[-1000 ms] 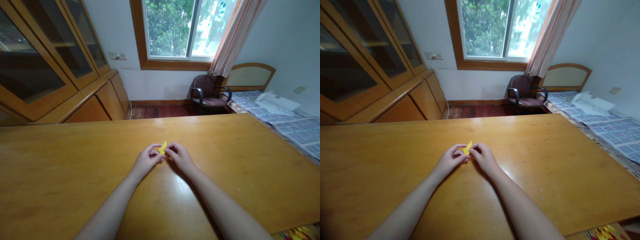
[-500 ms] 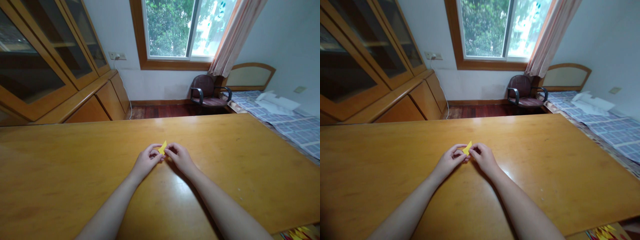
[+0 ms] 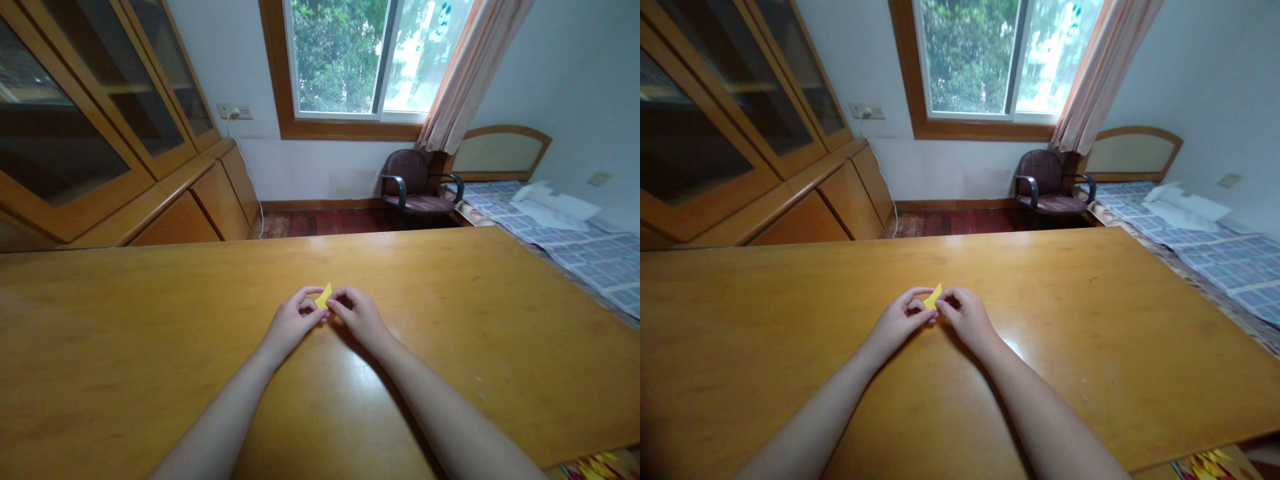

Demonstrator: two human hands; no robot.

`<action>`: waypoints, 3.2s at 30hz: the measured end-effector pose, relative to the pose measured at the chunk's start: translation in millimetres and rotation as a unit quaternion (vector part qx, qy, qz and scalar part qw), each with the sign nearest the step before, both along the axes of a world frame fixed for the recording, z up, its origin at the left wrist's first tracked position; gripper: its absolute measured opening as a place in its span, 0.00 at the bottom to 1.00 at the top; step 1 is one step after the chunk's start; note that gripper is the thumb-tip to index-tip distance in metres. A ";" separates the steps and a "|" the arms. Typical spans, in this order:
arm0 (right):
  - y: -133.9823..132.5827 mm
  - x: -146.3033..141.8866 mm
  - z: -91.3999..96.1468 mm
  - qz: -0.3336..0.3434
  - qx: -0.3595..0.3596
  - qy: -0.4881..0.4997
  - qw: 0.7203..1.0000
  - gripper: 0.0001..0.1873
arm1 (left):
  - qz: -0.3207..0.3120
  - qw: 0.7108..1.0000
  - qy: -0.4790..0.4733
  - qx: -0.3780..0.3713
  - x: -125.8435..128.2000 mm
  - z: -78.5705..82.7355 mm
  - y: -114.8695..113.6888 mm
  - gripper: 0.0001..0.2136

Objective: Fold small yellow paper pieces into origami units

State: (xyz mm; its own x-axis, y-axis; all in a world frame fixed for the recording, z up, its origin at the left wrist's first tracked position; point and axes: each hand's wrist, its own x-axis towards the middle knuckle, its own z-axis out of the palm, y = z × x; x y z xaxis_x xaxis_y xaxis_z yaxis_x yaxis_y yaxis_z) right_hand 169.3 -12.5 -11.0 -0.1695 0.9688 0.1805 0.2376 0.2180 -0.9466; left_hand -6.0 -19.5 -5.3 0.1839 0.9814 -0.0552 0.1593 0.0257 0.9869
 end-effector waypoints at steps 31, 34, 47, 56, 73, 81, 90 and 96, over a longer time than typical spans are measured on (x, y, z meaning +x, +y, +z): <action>3.2 -0.1 -11.0 0.006 -0.064 0.150 0.987 0.15 | -0.017 1.000 -0.001 -0.003 -1.3 -1.7 0.3 0.20; 3.4 -0.4 -10.7 0.006 -0.065 0.155 0.986 0.15 | -0.025 1.000 -0.015 -0.003 -1.8 -1.2 0.2 0.20; 2.3 0.2 -11.2 0.008 -0.056 0.137 0.989 0.16 | -0.032 0.998 -0.056 -0.015 -3.2 -4.2 -0.1 0.22; 1.4 1.2 -11.8 -0.006 -0.041 0.113 0.993 0.13 | -0.019 0.999 -0.027 -0.010 -1.7 -3.4 1.3 0.23; 4.1 -1.1 -10.1 0.036 -0.096 0.222 0.970 0.18 | -0.023 0.999 -0.029 -0.009 -2.3 -5.4 2.4 0.25; 3.1 -1.4 -5.7 0.035 -0.115 0.215 0.969 0.19 | -0.009 1.000 -0.019 0.016 -0.9 -5.0 2.1 0.24; 7.0 0.8 -7.0 0.012 -0.100 0.223 0.970 0.25 | 0.005 0.998 -0.060 0.014 -0.9 -1.9 2.7 0.23; 8.0 1.2 -8.1 0.010 -0.098 0.227 0.969 0.24 | 0.000 0.997 -0.080 0.005 -1.0 2.0 1.3 0.22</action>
State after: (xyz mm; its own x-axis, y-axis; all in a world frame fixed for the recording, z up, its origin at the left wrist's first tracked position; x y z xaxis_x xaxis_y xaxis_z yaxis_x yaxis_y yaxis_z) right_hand 170.6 -4.4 -19.1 -0.1343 0.9894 0.0547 -0.2160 0.0246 -0.9761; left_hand -7.0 -18.2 -3.3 0.1890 0.9819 -0.0151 -0.0002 0.0154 0.9999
